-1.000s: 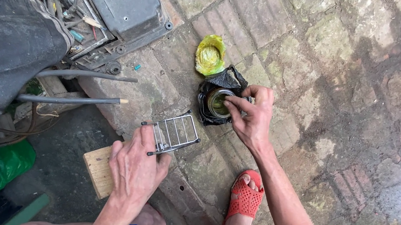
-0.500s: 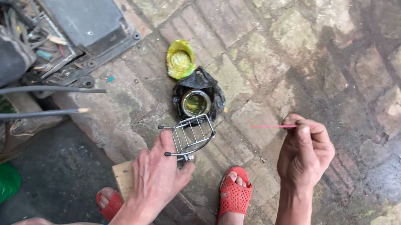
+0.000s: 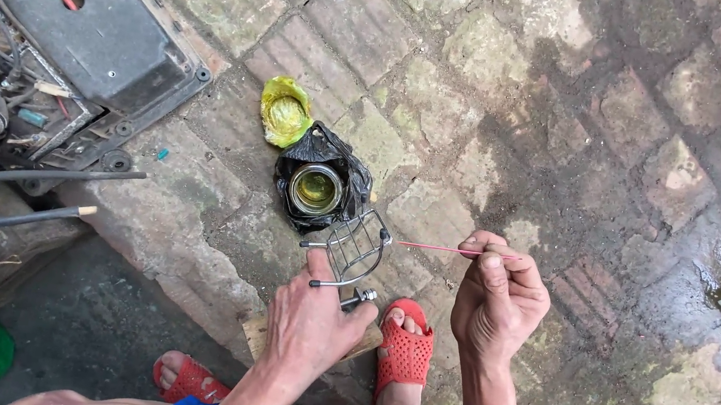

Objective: Soldering thin wires onto a metal grid and applying grease to the joints.

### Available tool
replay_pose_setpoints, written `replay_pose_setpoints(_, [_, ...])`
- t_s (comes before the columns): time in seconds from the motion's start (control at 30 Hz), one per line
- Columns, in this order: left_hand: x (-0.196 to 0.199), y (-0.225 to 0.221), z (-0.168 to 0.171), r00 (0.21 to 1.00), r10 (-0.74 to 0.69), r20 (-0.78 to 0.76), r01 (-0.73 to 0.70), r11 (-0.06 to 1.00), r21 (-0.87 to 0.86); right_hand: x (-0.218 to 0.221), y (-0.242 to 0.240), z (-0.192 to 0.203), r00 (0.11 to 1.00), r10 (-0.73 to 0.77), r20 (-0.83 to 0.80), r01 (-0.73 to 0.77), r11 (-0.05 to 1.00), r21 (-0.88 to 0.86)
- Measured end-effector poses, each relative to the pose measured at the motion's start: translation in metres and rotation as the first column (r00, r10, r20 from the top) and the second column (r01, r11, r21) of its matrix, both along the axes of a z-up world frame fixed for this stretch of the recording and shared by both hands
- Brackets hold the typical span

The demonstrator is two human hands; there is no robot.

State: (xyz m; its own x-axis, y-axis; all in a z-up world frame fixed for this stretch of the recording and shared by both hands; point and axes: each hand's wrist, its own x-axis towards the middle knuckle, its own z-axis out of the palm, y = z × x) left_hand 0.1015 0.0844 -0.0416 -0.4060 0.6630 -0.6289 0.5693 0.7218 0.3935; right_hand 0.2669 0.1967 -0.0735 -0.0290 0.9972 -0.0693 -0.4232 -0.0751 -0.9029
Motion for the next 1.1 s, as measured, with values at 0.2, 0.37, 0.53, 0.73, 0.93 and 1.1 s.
replay_pose_setpoints(0.2, [0.002,0.001,-0.001,0.999,0.033,0.010,-0.033,0.999,-0.014,-0.007,-0.004,-0.001,0.999,0.009,0.040,-0.008,0.999,-0.035])
replay_pose_setpoints(0.37, [0.004,-0.002,-0.007,0.999,0.047,0.004,-0.047,0.999,0.025,-0.010,-0.005,-0.002,0.998,0.020,0.065,-0.019,1.000,-0.013])
replay_pose_setpoints(0.53, [0.000,0.001,-0.001,0.998,0.049,0.037,-0.049,0.999,0.008,-0.012,-0.006,0.002,0.999,0.022,0.032,-0.022,1.000,0.001])
replay_pose_setpoints(0.73, [-0.001,0.003,0.004,0.998,0.050,0.043,-0.050,0.999,-0.022,-0.012,-0.007,-0.001,0.999,-0.001,0.053,0.000,1.000,0.013])
replay_pose_setpoints(0.93, [-0.001,0.000,0.001,0.998,0.053,0.041,-0.054,0.998,0.013,-0.013,-0.009,0.000,0.999,0.029,0.018,-0.030,0.999,0.021])
replay_pose_setpoints(1.1, [-0.002,-0.002,0.000,0.998,0.054,0.031,-0.055,0.998,0.023,-0.008,-0.008,-0.006,1.000,-0.006,0.005,0.006,1.000,-0.003])
